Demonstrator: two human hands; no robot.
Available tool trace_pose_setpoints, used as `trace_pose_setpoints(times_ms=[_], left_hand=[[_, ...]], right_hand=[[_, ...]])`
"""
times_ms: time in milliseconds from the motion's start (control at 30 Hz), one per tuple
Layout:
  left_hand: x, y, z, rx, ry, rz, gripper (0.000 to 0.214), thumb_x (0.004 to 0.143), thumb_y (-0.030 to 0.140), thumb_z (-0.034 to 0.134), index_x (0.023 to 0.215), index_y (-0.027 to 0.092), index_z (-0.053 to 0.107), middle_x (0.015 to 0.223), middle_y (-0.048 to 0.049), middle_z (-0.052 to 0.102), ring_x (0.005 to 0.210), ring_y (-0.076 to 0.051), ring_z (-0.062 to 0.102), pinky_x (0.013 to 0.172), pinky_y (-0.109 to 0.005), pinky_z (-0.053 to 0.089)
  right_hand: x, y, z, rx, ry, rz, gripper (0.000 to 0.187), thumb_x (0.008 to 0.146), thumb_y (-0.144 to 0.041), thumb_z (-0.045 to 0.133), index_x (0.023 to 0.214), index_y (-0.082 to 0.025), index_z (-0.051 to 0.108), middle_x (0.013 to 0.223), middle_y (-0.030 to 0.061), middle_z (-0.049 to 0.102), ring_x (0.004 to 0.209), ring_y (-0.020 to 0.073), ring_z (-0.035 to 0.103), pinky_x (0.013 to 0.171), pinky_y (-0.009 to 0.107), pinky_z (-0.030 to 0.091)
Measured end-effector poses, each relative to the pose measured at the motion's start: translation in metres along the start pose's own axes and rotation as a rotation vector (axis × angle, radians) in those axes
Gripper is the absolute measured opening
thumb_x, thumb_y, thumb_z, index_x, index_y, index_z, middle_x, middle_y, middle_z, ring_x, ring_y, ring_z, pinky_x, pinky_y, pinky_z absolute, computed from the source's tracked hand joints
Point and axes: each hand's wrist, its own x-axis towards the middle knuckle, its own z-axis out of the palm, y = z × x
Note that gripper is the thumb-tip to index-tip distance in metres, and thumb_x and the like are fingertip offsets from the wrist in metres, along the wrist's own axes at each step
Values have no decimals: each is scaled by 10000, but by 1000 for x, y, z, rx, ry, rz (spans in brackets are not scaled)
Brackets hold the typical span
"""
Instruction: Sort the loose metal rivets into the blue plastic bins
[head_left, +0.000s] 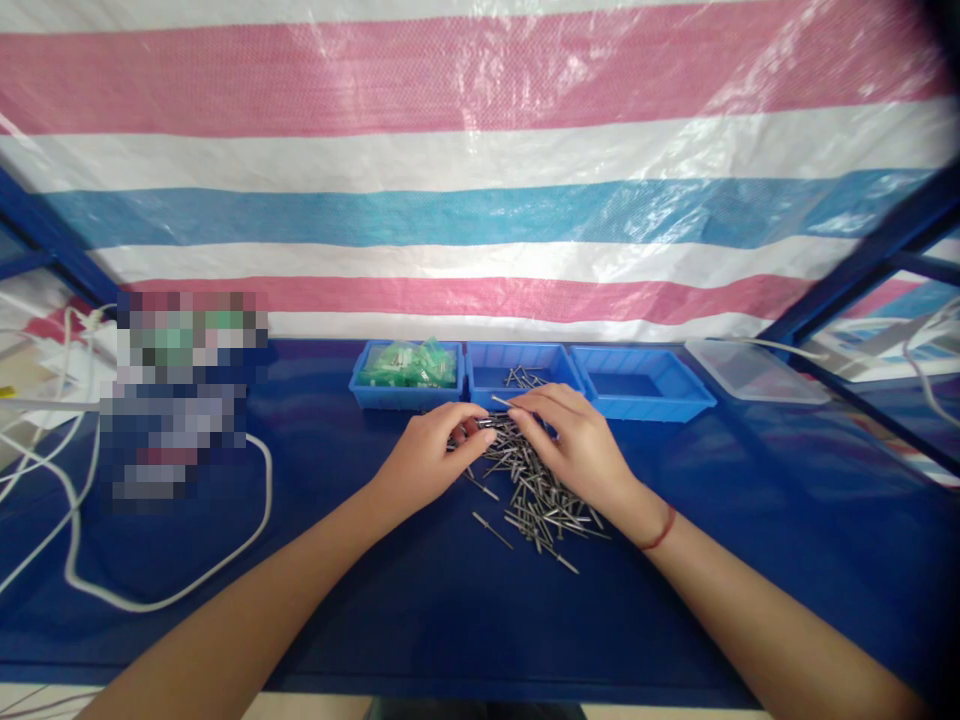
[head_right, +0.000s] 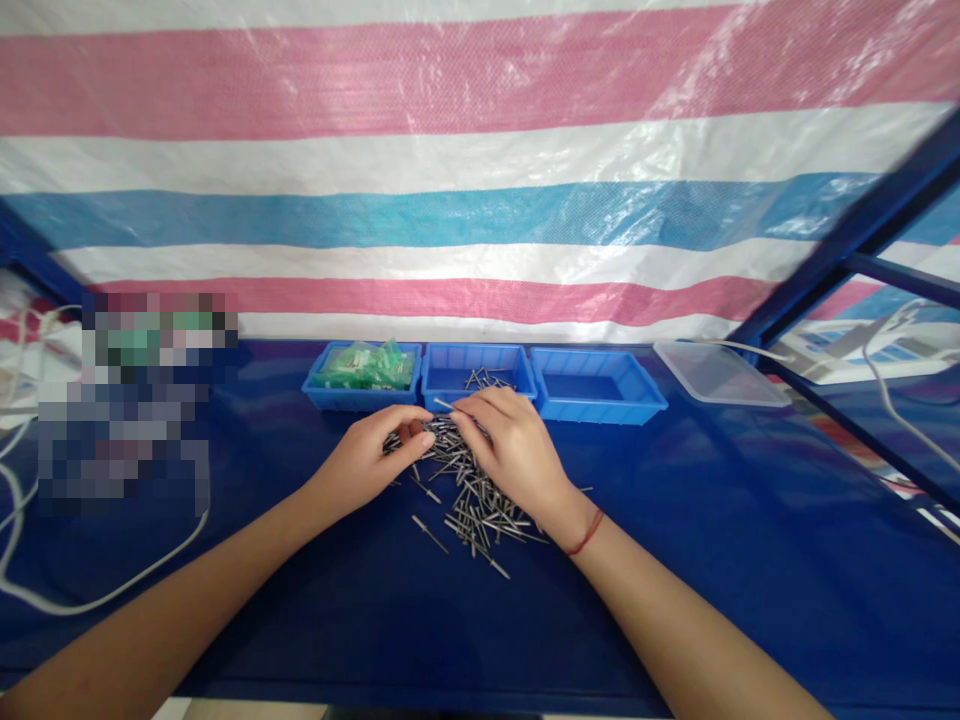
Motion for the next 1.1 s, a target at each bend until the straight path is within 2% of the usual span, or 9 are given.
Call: trace_pose_setpoints(times_ms=[67,167,267,400,500,567,633,833,1100], left_hand=[[0,-2,-1,44,-44,3,288,898,361,515,1106,179,597,889,-27,662,775,-144,609,744,-268,468],[0,-7,-1,181,-80,59,262,908,353,496,1069,193,626,932,-39,664,864,-178,592,816,-321,455],[-1,-9,1,304,-79,144,246,914,333,487,1055,201,640,1025,-58,646,988,-217,543,893,-374,428],[-2,-8,2,368,-97,225,255,923,302,468,1071,185,639,1091,-82,611,1058,-229,498,945,-382,414],[-3,-8,2,393,-109,259,280,924,306,464,1121,183,620,1178,-89,584,1117,-241,477,988,-400,394],[-4,-9,3,404,-125,275,316,920,322,473,1184,194,591,1257,-89,554,1181,-255,451,1018,-420,375],[-4,-11,5,406,-153,289,346,919,333,477,1229,208,565,1311,-86,527,1226,-262,433,1035,-434,364],[-5,-11,8,371,-193,284,311,930,314,456,1195,210,581,1289,-88,546,1196,-240,486,1031,-416,382],[-6,-11,9,358,-183,267,290,922,314,470,1164,206,588,1279,-84,554,1186,-250,497,1022,-422,389]], right_hand=[[5,11,-2,-111,78,14,210,930,-286,483,999,-190,656,954,77,676,885,226,593,784,386,430],[11,29,-3,-295,193,74,245,933,-312,471,1027,-187,659,951,94,674,885,250,576,767,396,401],[12,38,-5,-402,225,116,270,915,-356,499,1054,-183,652,954,111,663,890,270,562,761,406,405],[7,32,-10,-275,138,92,210,908,-289,494,1001,-177,645,926,101,661,866,252,580,783,406,447],[2,21,-16,-119,-42,40,178,898,-207,471,922,-183,646,861,67,662,804,212,606,752,365,480],[0,16,-18,-50,-169,13,180,886,-174,471,925,-187,646,861,55,663,783,193,618,727,343,494],[-2,14,-17,-33,-244,1,193,876,-150,472,958,-187,643,885,55,662,798,188,624,734,342,503],[-4,15,-4,-86,-313,-34,184,877,-142,493,976,-177,644,937,73,648,895,208,602,805,372,495],[-3,12,4,-47,-301,-26,169,908,-138,452,890,-170,617,875,76,629,841,207,569,778,369,469]])
